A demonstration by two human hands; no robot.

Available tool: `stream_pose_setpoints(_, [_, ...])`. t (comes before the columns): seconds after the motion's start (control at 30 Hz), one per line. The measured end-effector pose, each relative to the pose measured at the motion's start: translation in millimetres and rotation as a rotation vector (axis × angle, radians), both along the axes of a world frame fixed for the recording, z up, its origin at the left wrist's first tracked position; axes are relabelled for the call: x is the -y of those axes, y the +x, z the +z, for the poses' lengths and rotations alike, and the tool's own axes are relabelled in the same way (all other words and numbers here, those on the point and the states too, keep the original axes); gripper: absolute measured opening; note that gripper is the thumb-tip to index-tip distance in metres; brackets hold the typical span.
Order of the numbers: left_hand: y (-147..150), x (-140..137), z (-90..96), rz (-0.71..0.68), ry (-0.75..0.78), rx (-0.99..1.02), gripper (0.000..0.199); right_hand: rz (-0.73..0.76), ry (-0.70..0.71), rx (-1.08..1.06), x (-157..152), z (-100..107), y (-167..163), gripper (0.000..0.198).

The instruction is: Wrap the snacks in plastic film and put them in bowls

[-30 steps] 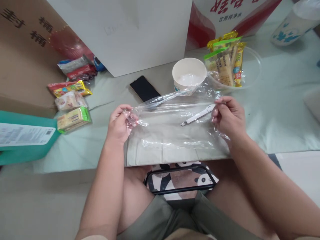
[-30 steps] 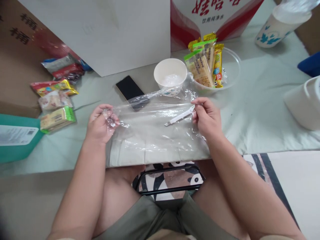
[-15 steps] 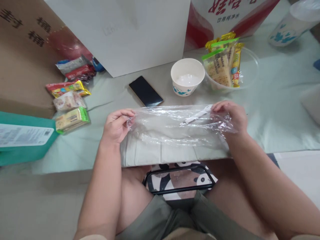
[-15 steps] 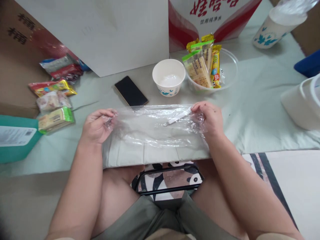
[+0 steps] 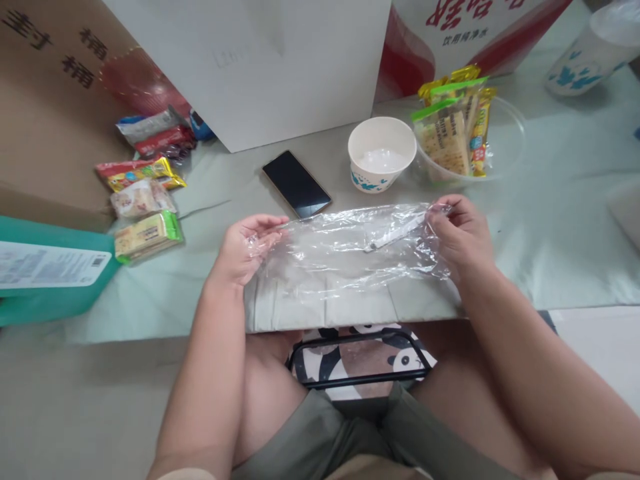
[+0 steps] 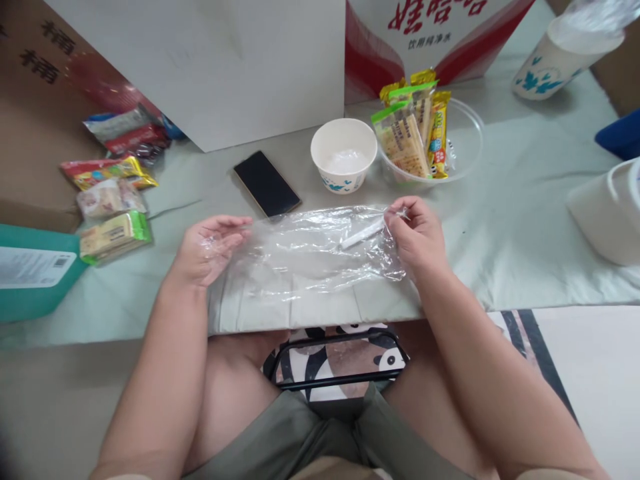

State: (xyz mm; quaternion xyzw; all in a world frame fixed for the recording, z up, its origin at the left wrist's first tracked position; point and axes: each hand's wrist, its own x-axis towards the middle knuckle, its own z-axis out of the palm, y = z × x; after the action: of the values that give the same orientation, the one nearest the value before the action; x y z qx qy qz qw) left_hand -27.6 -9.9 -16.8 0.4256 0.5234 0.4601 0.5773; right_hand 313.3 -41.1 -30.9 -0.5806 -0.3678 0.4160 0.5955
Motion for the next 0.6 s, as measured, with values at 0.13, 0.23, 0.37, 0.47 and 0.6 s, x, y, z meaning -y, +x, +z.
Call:
stream_pose_setpoints(0.13, [5.0,-0.7,-5.6,0.079,-0.027,-0.106,0.021,0.027,0.047,-0.076,-0.1,-2.4,-1.6,0.024])
stream_pose_setpoints(0.23, [3.7,1.0,-3.9,0.021,-0.005,-0.024,0.02,0.044,0.044,-0.095,-0.1,-2.6,-0.3,0.025])
stream_pose_setpoints(0.37, [0.0,4.4,2.0,-0.02,0.023,0.147,0.016,0.025,0.007,-0.166,-0.3,-1.6,3.9,0.025])
stream_pose_setpoints(0.47, [-0.1,4.6,3.9,0.004,0.041,0.16,0.016,-0.014,-0.016,-0.209,-1.8,-2.5,8.5,0.027])
stream_pose_setpoints(0.6, [4.5,0.7,2.7,0.075,0.09,0.07,0.012,-0.077,-0.033,-0.266,-5.1,-7.9,16.3,0.027])
